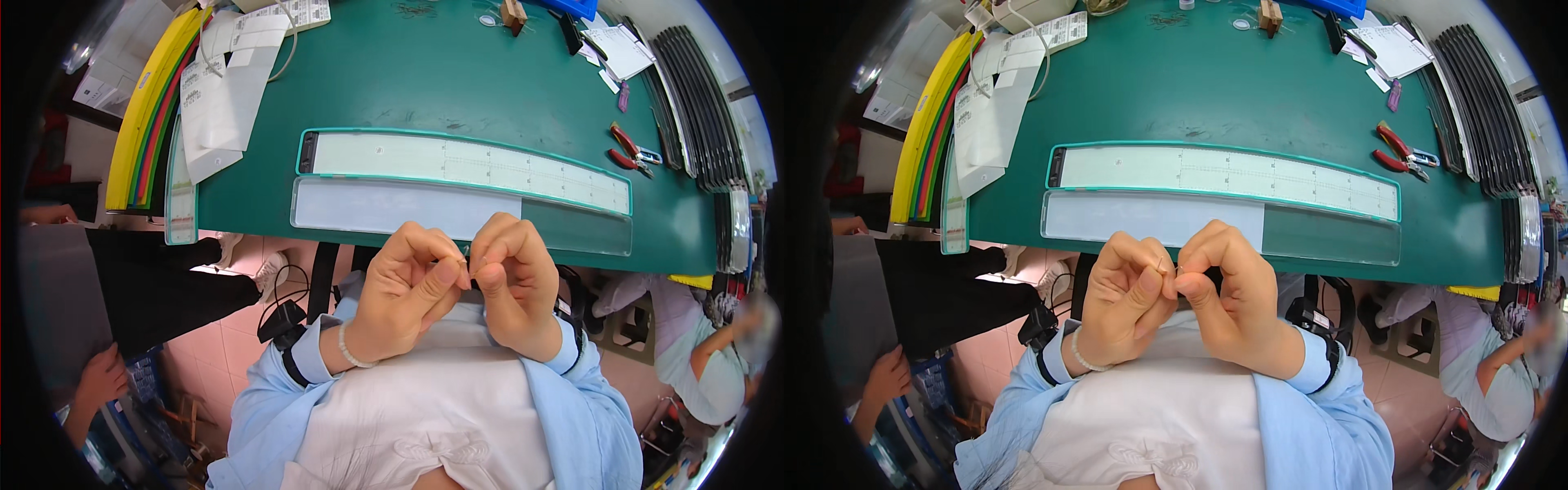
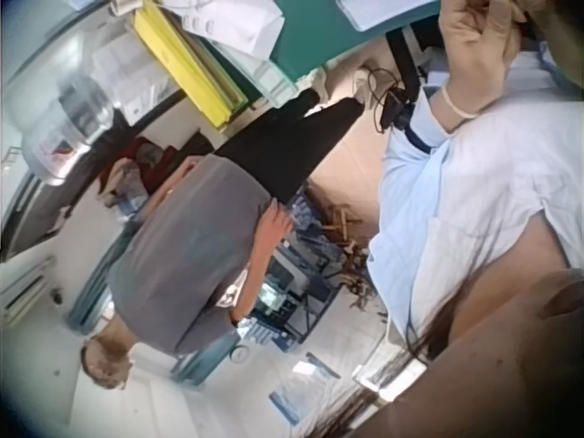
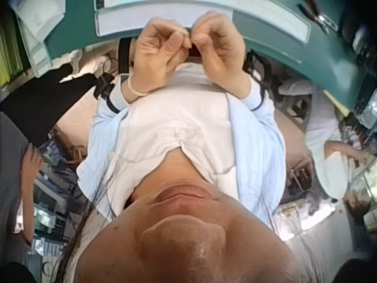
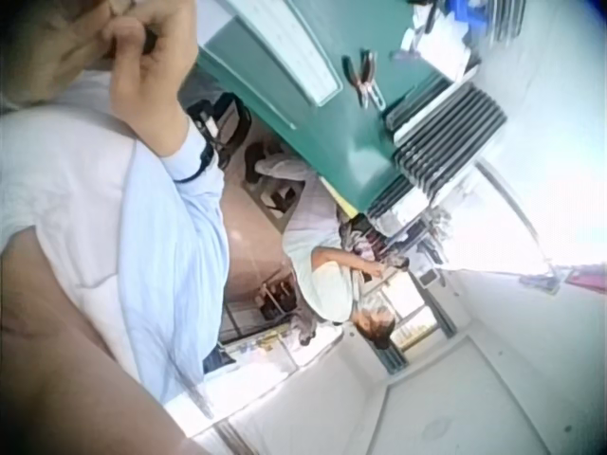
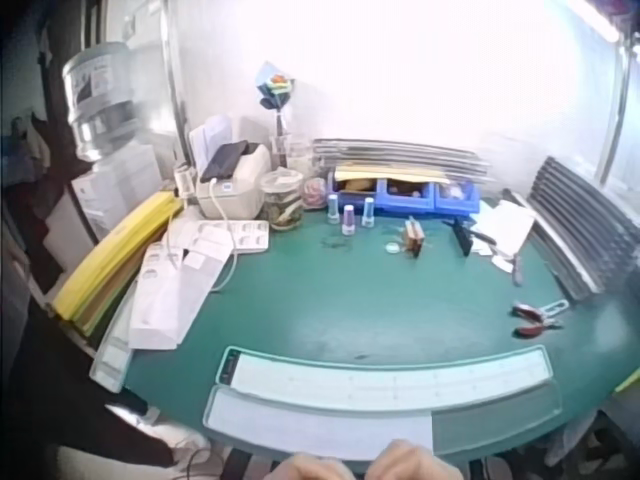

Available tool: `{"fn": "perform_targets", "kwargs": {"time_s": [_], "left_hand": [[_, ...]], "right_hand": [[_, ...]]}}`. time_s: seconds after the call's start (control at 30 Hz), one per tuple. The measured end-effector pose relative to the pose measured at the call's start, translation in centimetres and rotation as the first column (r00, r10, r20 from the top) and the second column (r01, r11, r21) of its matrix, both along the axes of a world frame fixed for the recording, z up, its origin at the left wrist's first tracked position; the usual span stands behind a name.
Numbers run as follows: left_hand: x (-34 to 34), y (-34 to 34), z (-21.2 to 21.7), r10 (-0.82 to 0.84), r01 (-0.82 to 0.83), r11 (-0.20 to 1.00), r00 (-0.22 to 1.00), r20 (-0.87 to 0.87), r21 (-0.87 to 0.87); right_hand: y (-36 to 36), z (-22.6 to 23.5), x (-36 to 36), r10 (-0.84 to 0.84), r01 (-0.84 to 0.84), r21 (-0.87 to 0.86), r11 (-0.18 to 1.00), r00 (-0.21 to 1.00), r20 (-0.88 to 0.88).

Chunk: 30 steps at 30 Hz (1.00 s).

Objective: Assembling components into a long metal or plastic housing on a fabrication floor.

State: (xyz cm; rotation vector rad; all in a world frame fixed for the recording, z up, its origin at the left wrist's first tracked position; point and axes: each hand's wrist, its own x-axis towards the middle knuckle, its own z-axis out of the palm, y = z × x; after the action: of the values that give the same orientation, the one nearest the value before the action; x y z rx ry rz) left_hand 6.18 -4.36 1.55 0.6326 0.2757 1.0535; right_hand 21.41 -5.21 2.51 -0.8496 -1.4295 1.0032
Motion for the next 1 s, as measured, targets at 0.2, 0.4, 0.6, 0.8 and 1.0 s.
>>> {"fn": "perform_targets", "kwargs": {"time_s": [0.2,0.4,0.6,0.8,1.0], "left_hand": [[-0.8,0.5,1.0,0.293,-0.032,0.837,0.869,-0.398,0.546],[0.6,1.3,3.6,-0.021,0.186,0.916,0.907,-0.421,0.356],[5.2,4.2,1.7,-0.014,0.016,1.000,0.914,-0.405,0.001],[5.0,5.4,0.5,-0.008,-0.006,1.000,0.870,-0.494,-0.026],[4.7,5.1,0.4,0.034,0.006,0.998,0.792,-0.609,0.064]], "right_hand": [[1.4,2.8,4.1,-0.207,0.200,0.110,0.974,0.977,0.056],[14.6,7.6,13.2,-0.258,0.252,0.068,0.965,0.885,0.387],[28.6,0.9,15.5,-0.077,0.234,-0.371,0.899,0.917,0.393],[31.7,-0.6,15.4,-0.013,0.253,-0.516,0.818,0.905,0.424],[32.5,1.3,16.0,-0.050,0.296,-0.670,0.680,0.932,0.360]]}}
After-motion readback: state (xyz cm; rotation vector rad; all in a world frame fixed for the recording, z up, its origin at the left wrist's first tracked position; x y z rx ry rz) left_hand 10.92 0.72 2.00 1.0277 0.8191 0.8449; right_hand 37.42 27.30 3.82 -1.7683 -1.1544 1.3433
